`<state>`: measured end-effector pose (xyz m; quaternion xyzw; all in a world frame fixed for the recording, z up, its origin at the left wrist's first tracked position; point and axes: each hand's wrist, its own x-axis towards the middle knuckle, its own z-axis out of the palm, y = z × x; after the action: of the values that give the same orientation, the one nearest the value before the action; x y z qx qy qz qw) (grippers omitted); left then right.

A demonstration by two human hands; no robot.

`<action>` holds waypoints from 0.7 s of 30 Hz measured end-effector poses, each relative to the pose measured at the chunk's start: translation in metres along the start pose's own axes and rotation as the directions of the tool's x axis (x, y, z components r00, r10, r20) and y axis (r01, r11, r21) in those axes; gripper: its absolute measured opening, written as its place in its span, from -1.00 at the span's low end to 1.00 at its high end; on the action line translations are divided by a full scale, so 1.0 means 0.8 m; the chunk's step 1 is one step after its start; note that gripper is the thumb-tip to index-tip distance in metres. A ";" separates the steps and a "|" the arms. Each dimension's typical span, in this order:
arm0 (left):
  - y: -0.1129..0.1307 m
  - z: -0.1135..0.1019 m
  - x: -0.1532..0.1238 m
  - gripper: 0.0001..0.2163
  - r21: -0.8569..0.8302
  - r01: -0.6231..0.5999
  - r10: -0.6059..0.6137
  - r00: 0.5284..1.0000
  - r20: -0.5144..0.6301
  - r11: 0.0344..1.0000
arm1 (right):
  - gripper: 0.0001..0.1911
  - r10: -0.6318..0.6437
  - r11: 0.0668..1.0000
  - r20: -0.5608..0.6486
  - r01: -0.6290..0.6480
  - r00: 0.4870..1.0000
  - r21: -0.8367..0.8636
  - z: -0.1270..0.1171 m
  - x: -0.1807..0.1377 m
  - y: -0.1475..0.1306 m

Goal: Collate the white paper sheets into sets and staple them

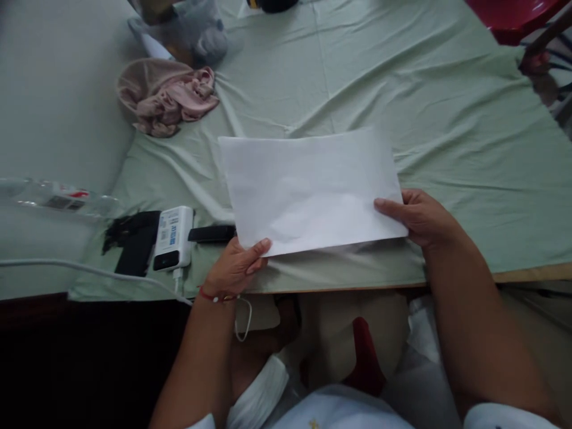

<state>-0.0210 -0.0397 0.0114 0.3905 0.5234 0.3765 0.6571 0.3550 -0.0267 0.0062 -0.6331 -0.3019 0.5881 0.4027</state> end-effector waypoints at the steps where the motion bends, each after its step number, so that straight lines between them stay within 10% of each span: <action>1: 0.000 -0.001 0.000 -0.34 0.027 0.000 0.000 1.000 0.017 1.000 | -0.40 0.048 0.999 0.025 -0.048 0.999 -0.003 -0.002 -0.001 0.000; 16: -0.009 0.000 0.004 -0.41 -0.133 -0.041 0.023 0.990 -0.140 0.990 | -0.57 -0.064 0.998 -0.127 0.062 0.990 -0.015 0.008 -0.001 0.007; 21: -0.019 -0.006 0.003 -0.69 0.065 -0.314 0.304 0.814 -0.496 0.947 | -0.57 -0.083 0.995 -0.218 0.091 0.973 0.030 0.009 -0.001 0.005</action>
<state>-0.0242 -0.0433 -0.0041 0.3531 0.6013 0.5711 0.4331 0.3472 -0.0283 0.0032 -0.6713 -0.2719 0.5035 0.4711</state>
